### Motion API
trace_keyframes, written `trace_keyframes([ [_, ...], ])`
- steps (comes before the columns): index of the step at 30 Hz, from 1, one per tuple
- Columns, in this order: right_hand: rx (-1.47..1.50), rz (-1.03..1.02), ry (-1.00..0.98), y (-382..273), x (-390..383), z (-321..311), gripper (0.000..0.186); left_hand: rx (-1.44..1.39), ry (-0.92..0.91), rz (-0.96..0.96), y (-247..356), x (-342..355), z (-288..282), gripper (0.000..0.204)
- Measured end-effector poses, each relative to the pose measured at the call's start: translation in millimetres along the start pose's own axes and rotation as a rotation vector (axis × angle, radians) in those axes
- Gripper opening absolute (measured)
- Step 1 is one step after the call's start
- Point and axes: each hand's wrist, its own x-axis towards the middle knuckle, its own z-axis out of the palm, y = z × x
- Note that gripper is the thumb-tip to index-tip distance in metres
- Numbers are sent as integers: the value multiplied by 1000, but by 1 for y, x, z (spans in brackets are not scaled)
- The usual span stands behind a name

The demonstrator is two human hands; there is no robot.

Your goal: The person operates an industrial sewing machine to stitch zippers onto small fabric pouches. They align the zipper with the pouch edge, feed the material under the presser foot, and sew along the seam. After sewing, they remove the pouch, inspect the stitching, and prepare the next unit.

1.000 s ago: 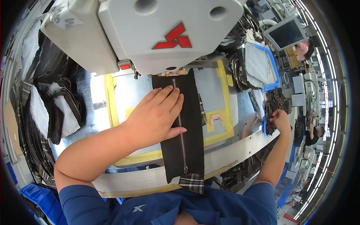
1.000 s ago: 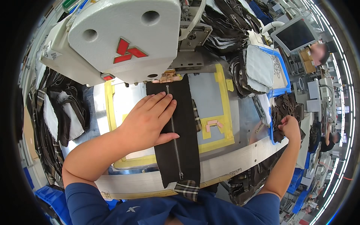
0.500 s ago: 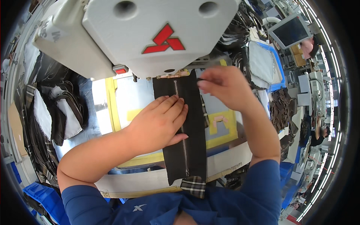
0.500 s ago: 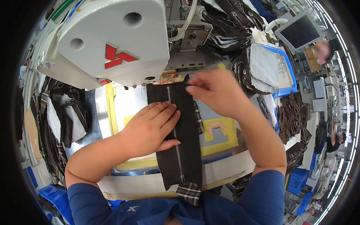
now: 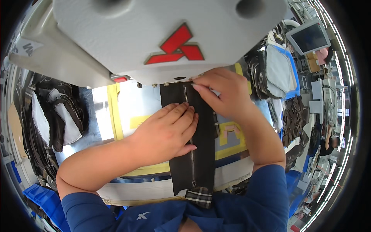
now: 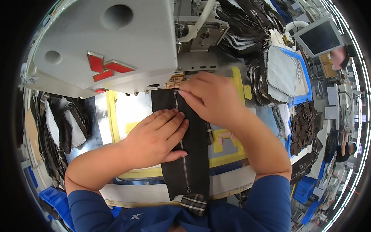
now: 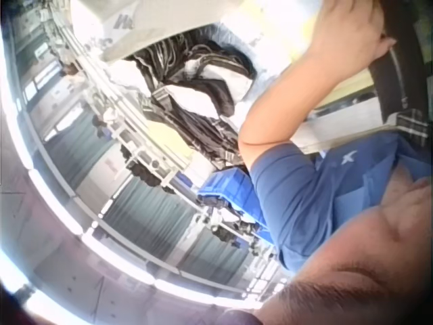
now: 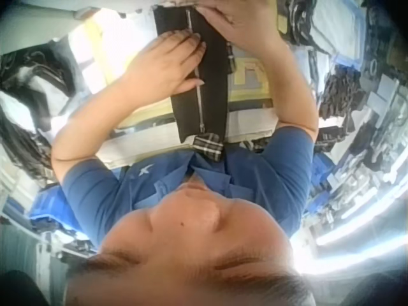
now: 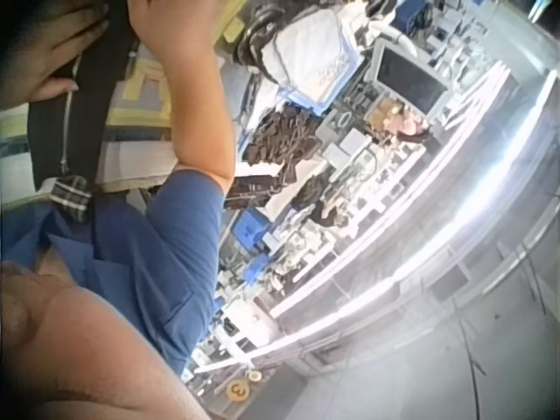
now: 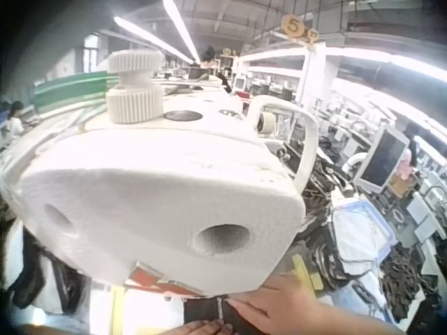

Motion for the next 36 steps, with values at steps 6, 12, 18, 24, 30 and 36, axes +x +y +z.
trace_keyframes([
  [6, -161, -311, -13, 9, -9, 8, 23, 9, 12, 8, 0, 0, 3, 70],
  [12, -194, -294, -117, 2, -8, 6, 18, 3, 31, 9, 0, -2, 3, 70],
  [18, -159, -221, -175, -6, -1, 4, 15, -14, 42, 17, -1, -2, 3, 70],
  [24, -155, -206, -188, -4, -1, 4, 13, -20, 61, 18, -2, -2, 5, 69],
  [30, -120, -216, -178, 0, -2, 5, 14, -39, 124, -87, -4, -3, 3, 71],
  [36, -146, -231, -149, 0, -5, 6, 13, 60, 95, -191, -13, 1, -5, 75],
])
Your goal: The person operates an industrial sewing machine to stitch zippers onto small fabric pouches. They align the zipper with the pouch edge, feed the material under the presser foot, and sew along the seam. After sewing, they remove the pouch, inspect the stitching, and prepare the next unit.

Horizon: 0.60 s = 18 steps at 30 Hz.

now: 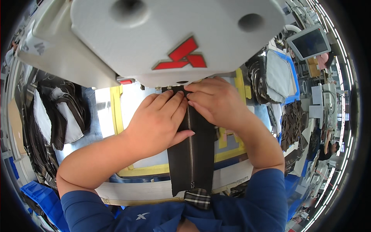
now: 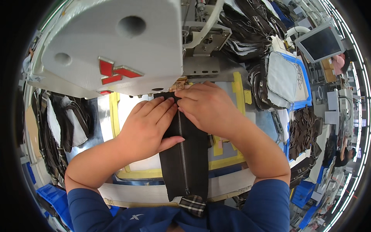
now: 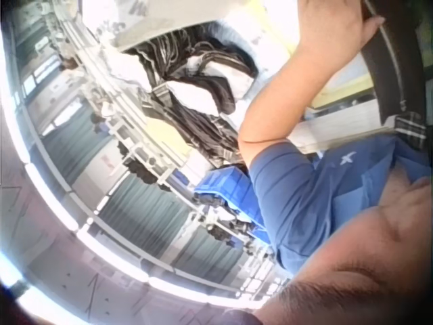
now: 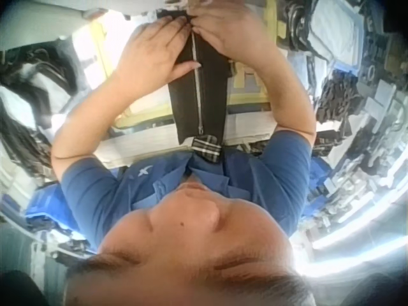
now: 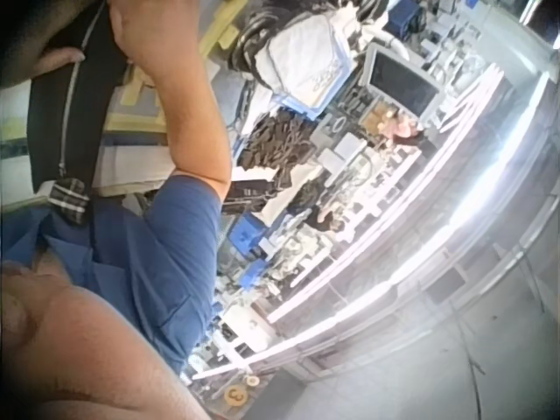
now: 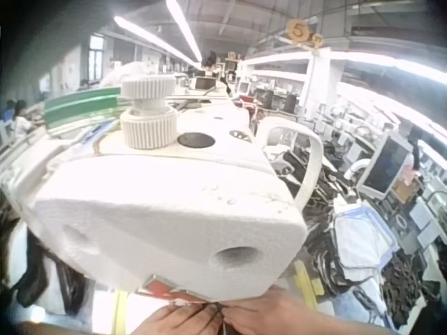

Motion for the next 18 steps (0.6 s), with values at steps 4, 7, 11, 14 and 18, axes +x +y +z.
trace_keyframes([
  [4, -34, 2, 26, -3, -1, 1, 10, 51, -61, 4, 1, 1, -2, 78],
  [7, -48, 22, 10, -2, -1, 1, 10, 82, -99, -3, 0, 2, -5, 79],
  [11, -7, 70, -114, -4, -5, -2, 11, 103, -132, -12, 1, 3, -9, 80],
  [14, 36, 72, -188, -6, -3, -15, 14, 101, -133, -11, 0, 2, -10, 81],
  [18, 53, 30, -154, -3, -7, -15, 17, 93, -129, -23, 2, 2, -10, 80],
])
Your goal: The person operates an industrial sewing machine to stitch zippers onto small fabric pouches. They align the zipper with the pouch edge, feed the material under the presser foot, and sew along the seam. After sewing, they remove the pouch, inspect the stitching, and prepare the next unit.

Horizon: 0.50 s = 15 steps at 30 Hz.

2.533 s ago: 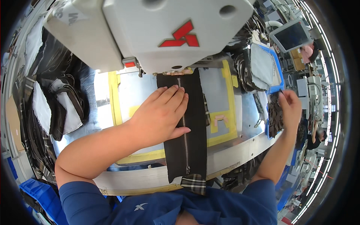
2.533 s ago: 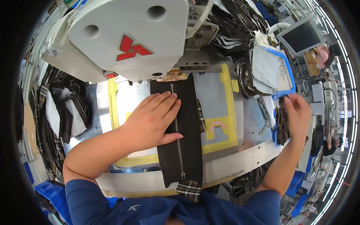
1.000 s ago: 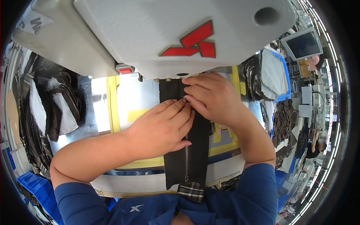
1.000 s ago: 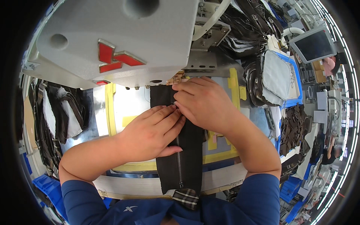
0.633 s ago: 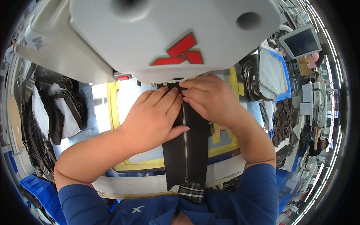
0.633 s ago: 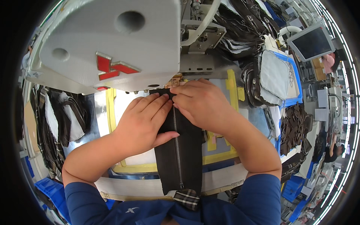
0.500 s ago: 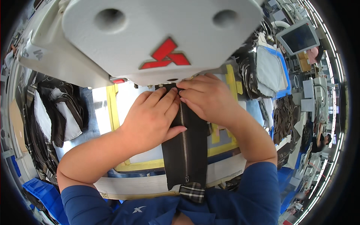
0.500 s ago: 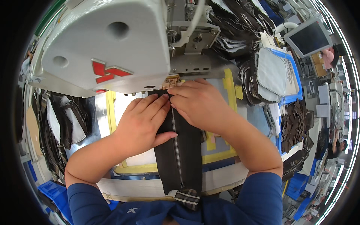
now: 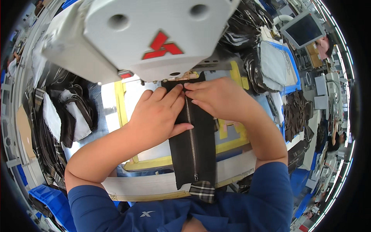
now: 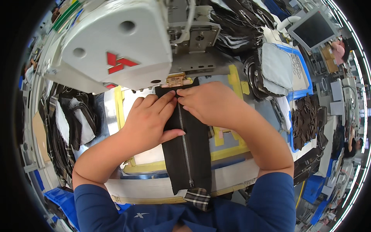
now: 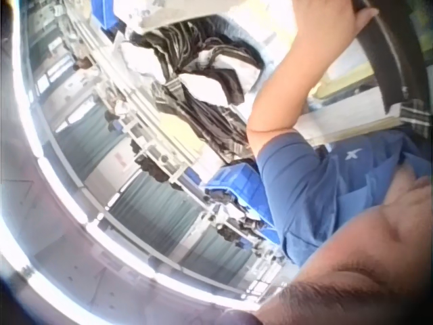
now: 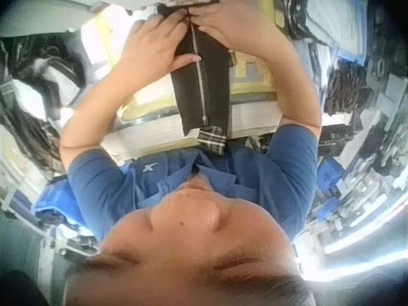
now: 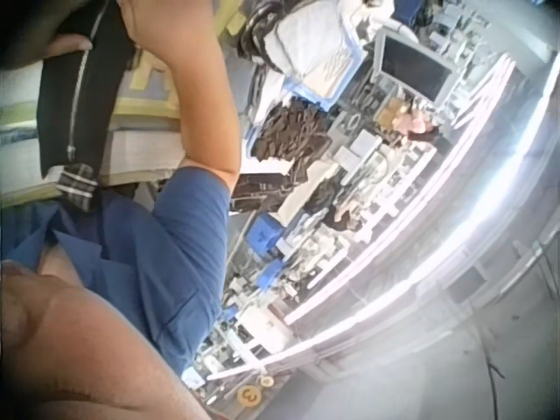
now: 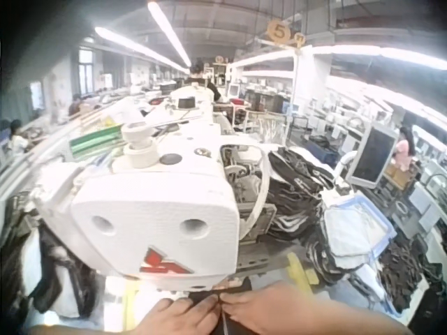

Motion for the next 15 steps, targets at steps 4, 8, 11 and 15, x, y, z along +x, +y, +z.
trace_keyframes([
  [4, -14, 86, -119, -9, 11, -11, 18, 30, -20, 3, 0, 1, -3, 80],
  [8, -29, 35, -71, -8, 32, -1, 16, 81, -12, -97, -6, -3, -9, 78],
  [11, -17, 53, -122, -8, 47, -4, 15, 80, -20, -99, -11, -5, -11, 76],
  [15, 16, 84, -149, -12, 51, -10, 15, 88, -23, -105, -10, -7, -7, 75],
])
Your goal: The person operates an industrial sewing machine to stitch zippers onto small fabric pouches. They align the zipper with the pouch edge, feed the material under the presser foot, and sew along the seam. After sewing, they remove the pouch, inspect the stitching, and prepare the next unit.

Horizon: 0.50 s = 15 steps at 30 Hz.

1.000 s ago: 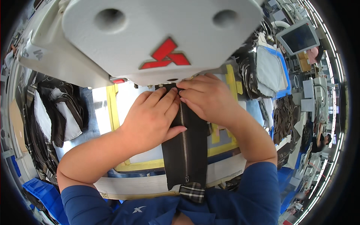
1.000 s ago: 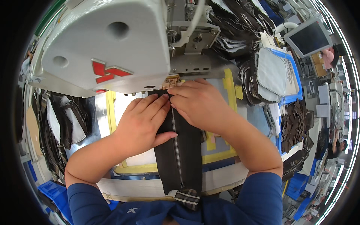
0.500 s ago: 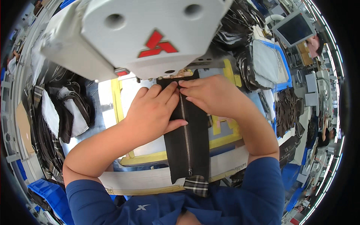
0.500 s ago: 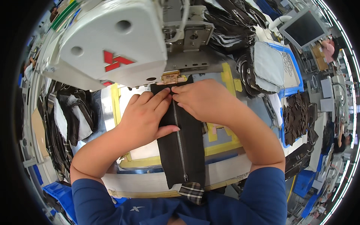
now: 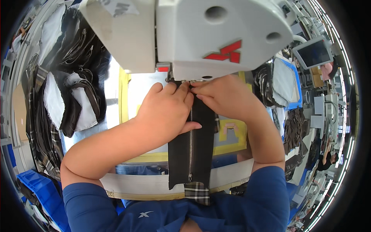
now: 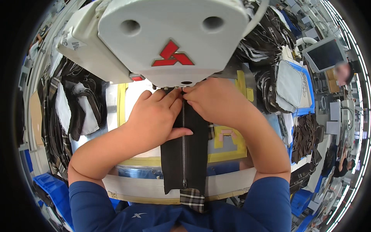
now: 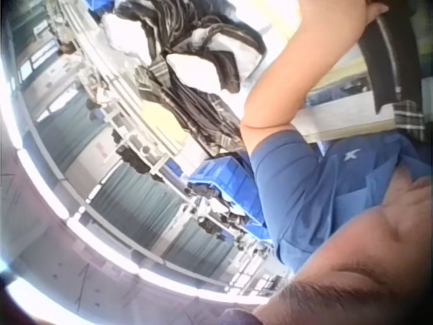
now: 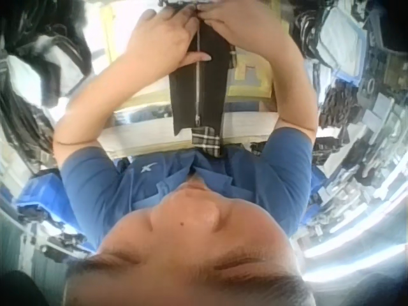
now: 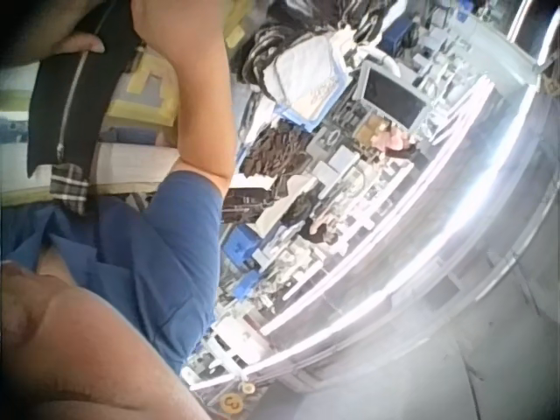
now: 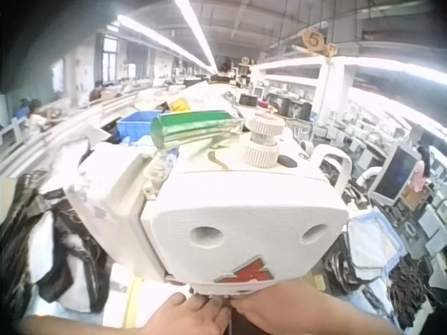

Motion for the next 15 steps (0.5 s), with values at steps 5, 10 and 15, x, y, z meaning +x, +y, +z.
trace_keyframes([
  [5, 2, 6, 12, -3, 0, -3, 15, -29, -14, -1, 1, 2, -4, 75],
  [10, 35, -48, 86, 0, 0, 4, 16, -3, 12, -2, 1, 2, -6, 71],
  [15, 7, -21, 78, -5, 2, 10, 17, -29, -119, -54, 2, 4, -15, 78],
])
